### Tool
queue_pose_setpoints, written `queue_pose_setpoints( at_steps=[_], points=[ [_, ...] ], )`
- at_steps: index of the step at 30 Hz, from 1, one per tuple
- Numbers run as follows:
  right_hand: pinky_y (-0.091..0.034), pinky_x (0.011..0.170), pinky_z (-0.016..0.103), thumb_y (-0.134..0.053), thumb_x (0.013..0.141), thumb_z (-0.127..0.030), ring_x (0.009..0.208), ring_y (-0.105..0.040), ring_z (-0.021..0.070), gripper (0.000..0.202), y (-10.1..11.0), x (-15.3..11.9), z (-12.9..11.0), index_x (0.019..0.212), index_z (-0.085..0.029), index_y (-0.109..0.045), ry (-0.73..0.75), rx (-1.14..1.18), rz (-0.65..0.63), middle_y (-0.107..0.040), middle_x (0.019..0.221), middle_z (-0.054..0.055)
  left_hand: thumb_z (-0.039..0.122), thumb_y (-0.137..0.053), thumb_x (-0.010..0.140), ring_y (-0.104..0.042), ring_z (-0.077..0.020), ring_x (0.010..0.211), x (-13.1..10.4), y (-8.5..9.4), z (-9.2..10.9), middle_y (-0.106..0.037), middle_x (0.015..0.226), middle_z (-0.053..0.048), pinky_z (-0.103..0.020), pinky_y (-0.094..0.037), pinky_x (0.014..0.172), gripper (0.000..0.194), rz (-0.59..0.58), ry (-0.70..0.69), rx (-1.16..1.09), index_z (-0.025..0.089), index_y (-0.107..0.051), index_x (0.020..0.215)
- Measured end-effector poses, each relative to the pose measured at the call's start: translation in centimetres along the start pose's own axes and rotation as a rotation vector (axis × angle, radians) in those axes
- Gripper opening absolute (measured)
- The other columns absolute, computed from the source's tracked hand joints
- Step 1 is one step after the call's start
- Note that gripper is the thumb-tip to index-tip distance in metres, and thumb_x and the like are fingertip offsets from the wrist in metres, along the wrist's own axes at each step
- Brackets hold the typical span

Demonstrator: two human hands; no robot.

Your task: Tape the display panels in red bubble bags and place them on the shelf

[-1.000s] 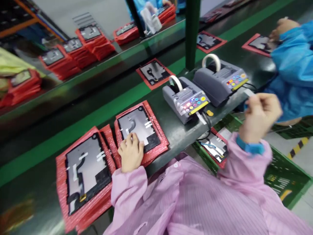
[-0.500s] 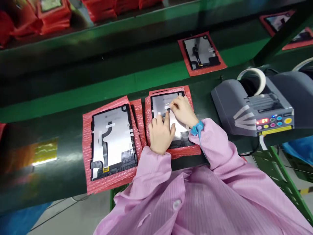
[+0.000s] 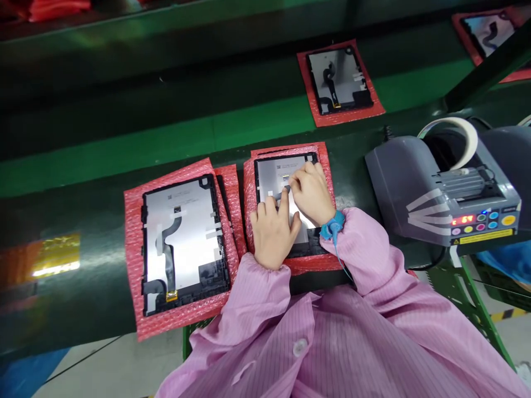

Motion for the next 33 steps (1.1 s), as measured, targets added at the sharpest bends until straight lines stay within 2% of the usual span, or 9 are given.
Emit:
queue_pose_setpoints(
  at_steps=[6, 11, 15, 18, 20, 23, 26, 28, 33],
  points=[
    [-0.044, 0.092, 0.051, -0.047, 0.092, -0.022, 0.091, -0.051, 0.0266, 0.023, -0.2, 0.0, -0.3, 0.072, -0.019, -0.059, 0.024, -0.061, 0.003, -0.056, 0.088, 0.010, 0.040, -0.042, 0.097, -0.052, -0.0288, 0.095, 0.4, 0.0, -0.1, -0.056, 0.117, -0.016, -0.042, -0.038, 0.078, 0.061, -0.005, 0.016, -0.028, 0.011, -0.043, 0.150],
    [-0.043, 0.092, 0.052, -0.049, 0.091, -0.023, 0.098, -0.050, 0.0304, 0.019, -0.5, -0.1, -1.1, 0.076, -0.018, -0.058, 0.025, -0.127, -0.024, -0.053, 0.090, 0.012, 0.050, -0.042, 0.097, -0.054, -0.0286, 0.093, 1.1, -0.2, -0.2, -0.057, 0.113, -0.015, -0.041, -0.039, 0.078, 0.065, -0.005, 0.036, -0.055, 0.013, -0.043, 0.151],
    [-0.041, 0.092, 0.056, -0.054, 0.090, -0.029, 0.105, -0.048, 0.0354, 0.014, 1.1, -0.6, -1.7, 0.081, -0.018, -0.057, 0.017, -0.190, 0.071, -0.054, 0.095, 0.015, 0.049, -0.042, 0.098, -0.055, -0.0294, 0.095, 1.2, 0.0, -0.2, -0.056, 0.112, -0.015, -0.042, -0.041, 0.082, 0.063, 0.007, 0.048, -0.074, 0.014, -0.044, 0.150],
    [-0.040, 0.091, 0.056, -0.060, 0.087, -0.035, 0.106, -0.048, 0.0360, 0.019, 3.5, -1.0, 0.2, 0.092, -0.017, -0.055, -0.072, -0.205, 0.194, -0.055, 0.102, 0.016, 0.037, -0.043, 0.099, -0.055, -0.0302, 0.100, 0.3, 0.7, -0.8, -0.057, 0.111, -0.016, -0.043, -0.043, 0.087, 0.052, 0.045, 0.073, -0.160, 0.015, -0.051, 0.146],
    [-0.041, 0.090, 0.052, -0.063, 0.086, -0.037, 0.100, -0.050, 0.0323, 0.023, 4.7, -1.3, 2.6, 0.092, -0.018, -0.053, -0.144, -0.149, 0.237, -0.056, 0.098, 0.014, 0.026, -0.038, 0.099, -0.053, -0.0314, 0.110, -1.0, 1.5, -2.0, -0.055, 0.119, -0.019, -0.045, -0.042, 0.095, 0.046, 0.140, 0.139, -0.250, 0.014, -0.056, 0.140],
    [-0.043, 0.083, 0.042, -0.061, 0.086, -0.038, 0.083, -0.053, 0.0243, 0.020, 4.4, -1.4, 6.0, 0.082, -0.021, -0.050, -0.238, 0.025, 0.135, -0.056, 0.078, 0.005, 0.016, -0.031, 0.098, -0.045, -0.0342, 0.127, -3.3, 2.0, -4.6, -0.046, 0.139, -0.025, -0.050, -0.037, 0.107, 0.050, 0.278, 0.302, -0.347, 0.008, -0.050, 0.143],
    [-0.041, 0.073, 0.035, -0.065, 0.081, -0.036, 0.070, -0.052, 0.0197, 0.023, 3.6, -1.5, 7.5, 0.075, -0.023, -0.047, -0.322, 0.106, 0.046, -0.054, 0.069, 0.001, 0.015, -0.031, 0.095, -0.051, -0.0351, 0.122, -4.1, 0.1, -6.0, -0.054, 0.129, -0.027, -0.052, -0.039, 0.106, 0.056, 0.193, 0.399, -0.398, 0.000, -0.040, 0.148],
    [-0.039, 0.069, 0.033, -0.066, 0.078, -0.033, 0.068, -0.052, 0.0187, 0.022, 3.5, -1.6, 7.6, 0.074, -0.023, -0.046, -0.361, 0.111, 0.038, -0.056, 0.070, 0.001, 0.015, -0.036, 0.094, -0.055, -0.0352, 0.117, -4.0, -0.6, -6.5, -0.060, 0.118, -0.025, -0.052, -0.041, 0.104, 0.056, 0.150, 0.420, -0.405, -0.002, -0.040, 0.147],
    [-0.039, 0.069, 0.032, -0.060, 0.077, -0.025, 0.068, -0.056, 0.0191, 0.012, 3.3, -1.7, 7.8, 0.073, -0.023, -0.048, -0.417, 0.206, 0.054, -0.061, 0.069, 0.002, 0.016, -0.048, 0.091, -0.057, -0.0319, 0.122, -3.1, 0.2, -7.4, -0.063, 0.126, -0.023, -0.045, -0.043, 0.107, 0.052, 0.175, 0.428, -0.495, 0.003, -0.050, 0.141]
  ],
)
Point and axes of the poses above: each hand's wrist, its own x-axis towards the middle knuckle, its own y-axis out of the back of the hand, z = x × y, the point moved 10 cm from there along x, towards the middle knuckle
